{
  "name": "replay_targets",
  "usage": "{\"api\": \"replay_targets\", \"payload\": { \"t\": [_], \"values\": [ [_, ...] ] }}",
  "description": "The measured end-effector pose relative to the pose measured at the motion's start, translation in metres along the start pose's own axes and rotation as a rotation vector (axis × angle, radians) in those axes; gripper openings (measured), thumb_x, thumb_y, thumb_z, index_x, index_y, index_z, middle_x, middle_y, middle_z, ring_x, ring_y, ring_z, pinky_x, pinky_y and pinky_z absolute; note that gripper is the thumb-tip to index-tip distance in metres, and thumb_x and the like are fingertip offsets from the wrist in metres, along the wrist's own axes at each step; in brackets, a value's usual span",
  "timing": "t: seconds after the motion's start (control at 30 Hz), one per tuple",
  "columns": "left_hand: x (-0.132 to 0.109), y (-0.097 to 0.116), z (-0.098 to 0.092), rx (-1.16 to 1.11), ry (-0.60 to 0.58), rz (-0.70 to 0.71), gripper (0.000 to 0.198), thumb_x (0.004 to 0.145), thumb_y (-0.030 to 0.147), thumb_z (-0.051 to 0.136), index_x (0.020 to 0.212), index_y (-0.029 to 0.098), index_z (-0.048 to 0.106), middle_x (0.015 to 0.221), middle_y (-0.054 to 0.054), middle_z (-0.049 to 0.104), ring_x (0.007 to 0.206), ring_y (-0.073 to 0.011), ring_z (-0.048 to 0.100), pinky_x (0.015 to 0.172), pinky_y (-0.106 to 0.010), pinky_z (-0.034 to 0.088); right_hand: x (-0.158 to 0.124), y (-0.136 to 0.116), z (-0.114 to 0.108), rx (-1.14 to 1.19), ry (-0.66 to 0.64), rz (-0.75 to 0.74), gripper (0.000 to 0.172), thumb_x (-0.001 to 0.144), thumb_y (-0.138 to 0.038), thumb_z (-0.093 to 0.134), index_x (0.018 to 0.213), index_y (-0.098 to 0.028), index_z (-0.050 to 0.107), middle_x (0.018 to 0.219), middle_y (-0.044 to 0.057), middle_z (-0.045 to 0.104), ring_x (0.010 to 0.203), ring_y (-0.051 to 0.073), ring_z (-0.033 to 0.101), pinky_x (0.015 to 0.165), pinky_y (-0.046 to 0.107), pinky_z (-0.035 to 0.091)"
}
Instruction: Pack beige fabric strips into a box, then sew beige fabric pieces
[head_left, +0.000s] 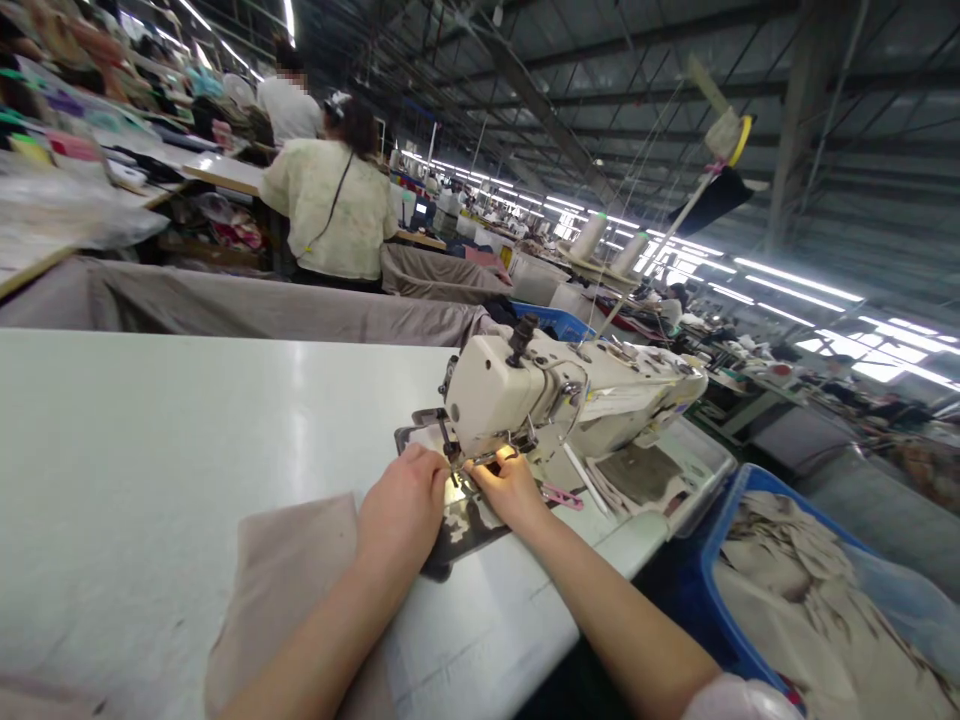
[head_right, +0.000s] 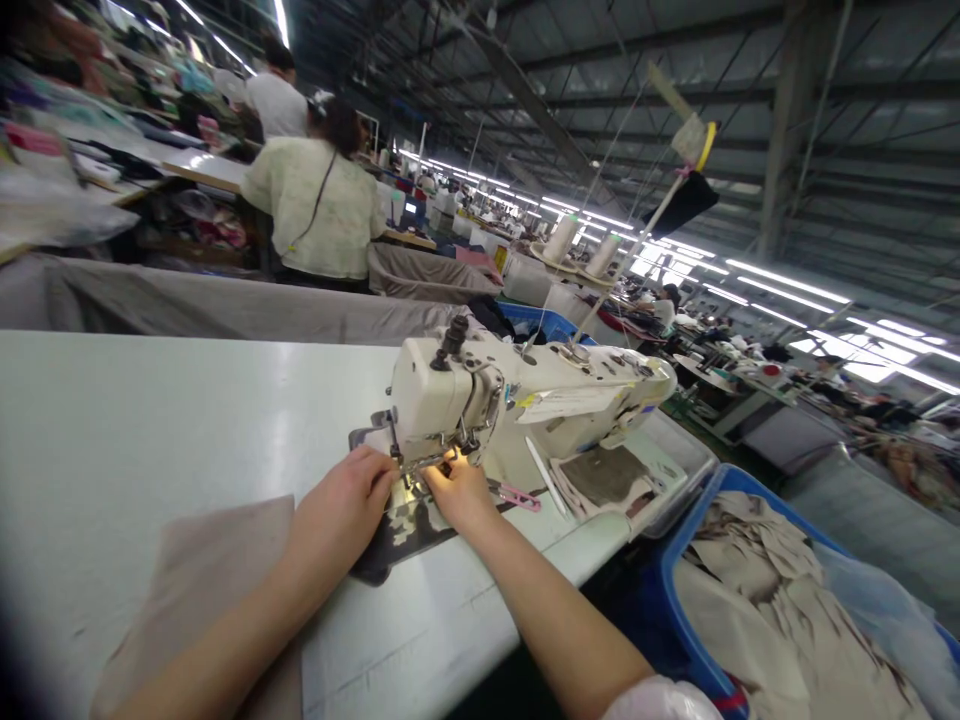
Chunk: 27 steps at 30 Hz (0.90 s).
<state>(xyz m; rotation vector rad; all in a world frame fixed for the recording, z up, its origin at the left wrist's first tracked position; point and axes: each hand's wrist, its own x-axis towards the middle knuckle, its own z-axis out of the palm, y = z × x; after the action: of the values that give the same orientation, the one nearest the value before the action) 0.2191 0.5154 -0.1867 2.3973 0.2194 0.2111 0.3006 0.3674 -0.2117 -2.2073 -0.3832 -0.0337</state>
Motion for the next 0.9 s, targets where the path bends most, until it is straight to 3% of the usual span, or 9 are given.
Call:
{"api": "replay_targets", "payload": {
  "t": [0.4, 0.9],
  "values": [
    [-0.0004, -0.0013, 0.0008, -0.068, 0.016, -0.018, 0.028, 0.096, 0.024, 0.037, 0.082, 0.021, 0.062, 0.098, -0.005, 0.06, 0.092, -0.0203, 0.059, 0.078, -0.031, 0.039, -0.0017, -0.0005, -0.0005, 0.054, -0.049, 0.004, 0.016, 0.079, -0.036, 0.063, 0.076, -0.021, 0.066, 0.077, 0.002, 0.072, 0.076, 0.02, 0.064, 0.071, 0.029, 0.046],
    [-0.002, 0.0028, 0.0002, -0.011, 0.014, -0.035, 0.032, 0.098, 0.027, 0.035, 0.085, 0.022, 0.064, 0.1, -0.003, 0.061, 0.094, -0.0197, 0.06, 0.076, -0.032, 0.04, -0.0003, 0.007, 0.0012, 0.01, -0.044, -0.002, 0.028, 0.077, -0.047, 0.061, 0.075, -0.02, 0.067, 0.079, 0.005, 0.072, 0.079, 0.024, 0.065, 0.072, 0.032, 0.048]
  ]
}}
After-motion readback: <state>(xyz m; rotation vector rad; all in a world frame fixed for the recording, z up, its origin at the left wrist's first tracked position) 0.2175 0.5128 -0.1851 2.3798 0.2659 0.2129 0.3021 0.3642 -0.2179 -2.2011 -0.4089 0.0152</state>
